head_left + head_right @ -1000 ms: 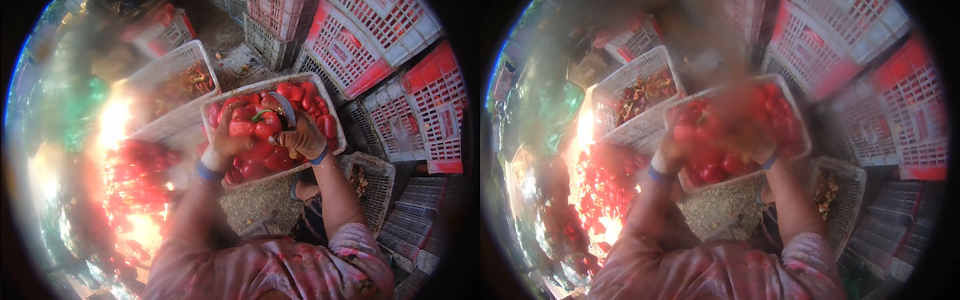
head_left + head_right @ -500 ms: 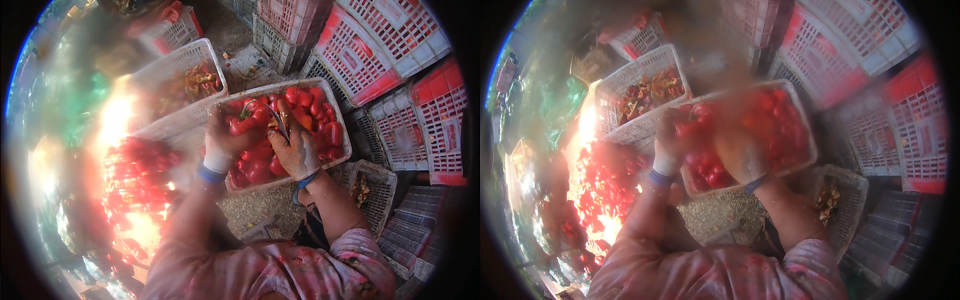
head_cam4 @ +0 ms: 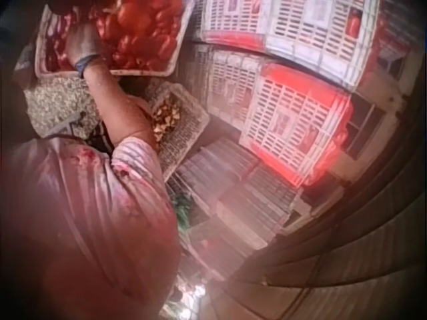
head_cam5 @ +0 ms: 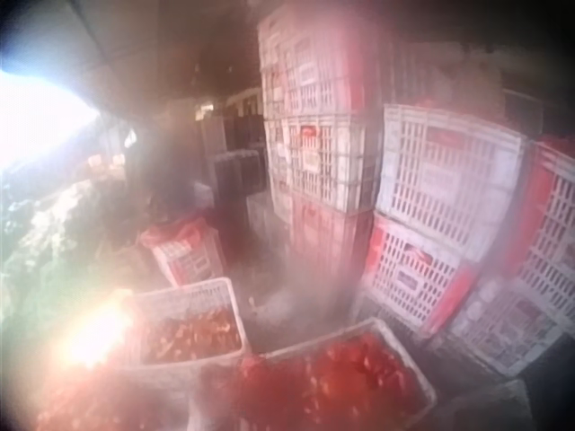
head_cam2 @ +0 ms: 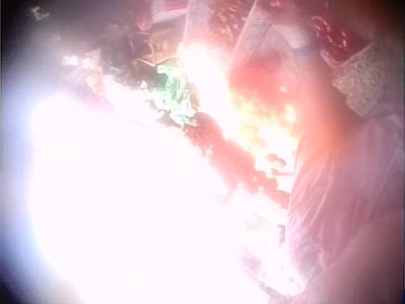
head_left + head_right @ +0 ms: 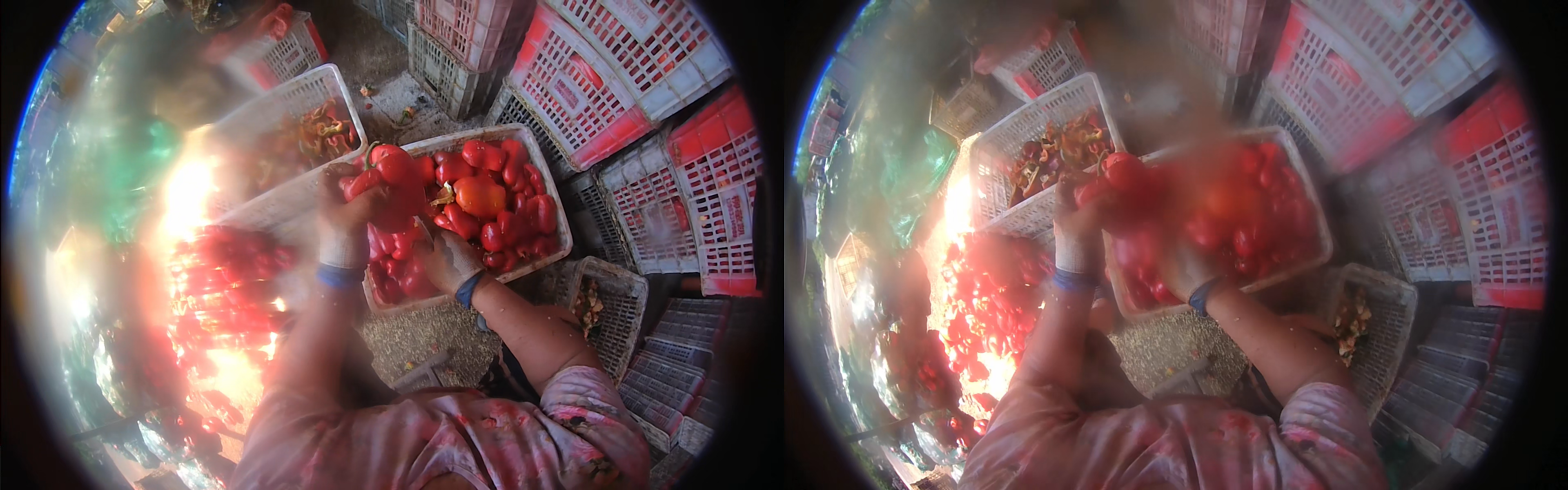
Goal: The person cuts open red peppers with a curved knife, removes the seeds and cores by hand, and places the cleaned peppers and the discarded cores into separate plastic crates.
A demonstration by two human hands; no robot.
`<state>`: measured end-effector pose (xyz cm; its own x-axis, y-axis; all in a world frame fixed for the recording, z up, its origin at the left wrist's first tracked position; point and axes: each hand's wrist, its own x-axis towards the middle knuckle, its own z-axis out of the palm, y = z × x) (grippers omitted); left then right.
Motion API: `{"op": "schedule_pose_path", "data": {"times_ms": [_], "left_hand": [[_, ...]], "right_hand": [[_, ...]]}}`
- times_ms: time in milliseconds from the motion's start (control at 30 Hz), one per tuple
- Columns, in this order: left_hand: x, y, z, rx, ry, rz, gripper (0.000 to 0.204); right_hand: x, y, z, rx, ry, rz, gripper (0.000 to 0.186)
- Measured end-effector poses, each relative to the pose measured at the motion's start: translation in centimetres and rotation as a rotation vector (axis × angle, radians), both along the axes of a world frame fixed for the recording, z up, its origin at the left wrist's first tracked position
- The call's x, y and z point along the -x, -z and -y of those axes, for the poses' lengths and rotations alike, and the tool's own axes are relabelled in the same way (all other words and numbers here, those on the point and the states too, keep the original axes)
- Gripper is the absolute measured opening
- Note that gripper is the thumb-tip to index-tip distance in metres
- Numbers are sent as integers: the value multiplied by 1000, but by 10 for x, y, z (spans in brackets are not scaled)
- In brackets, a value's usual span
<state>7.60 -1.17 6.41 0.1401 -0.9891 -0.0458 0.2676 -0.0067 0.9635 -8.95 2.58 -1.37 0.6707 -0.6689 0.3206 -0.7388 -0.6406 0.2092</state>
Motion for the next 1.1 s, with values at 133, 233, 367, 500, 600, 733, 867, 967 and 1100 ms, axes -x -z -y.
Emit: {"op": "schedule_pose_path", "data": {"times_ms": [133, 233, 367, 500, 600, 733, 867, 967, 1100], "left_hand": [[-15, 17, 13, -1, -17, -83, 38], [-17, 18, 16, 6, 18, -328, 40], [-25, 21, 26, 32, 103, -492, 45], [-28, 36, 22, -32, 211, -244, 55], [-11, 36, 12, -21, 269, 99, 66], [15, 12, 1, -30, 334, 159, 81], [21, 26, -5, -50, 346, 489, 82], [30, 19, -7, 122, 329, 790, 74], [29, 27, 0, -32, 402, 425, 64]], "right_hand": [[4, 2, 1, -583, 221, 531, 33], [9, -26, 6, -1059, 410, 452, 34], [19, 22, 4, -1142, 431, 755, 37], [19, -56, 29, -1304, 453, 1303, 59], [19, -61, 31, -1192, 271, 1252, 68], [27, -30, 28, -1073, 208, 1274, 71], [30, -75, 25, -1354, 338, 1255, 69], [41, -70, 25, -1388, 460, 1253, 60], [51, -34, 33, -995, 31, 1029, 51]]}}
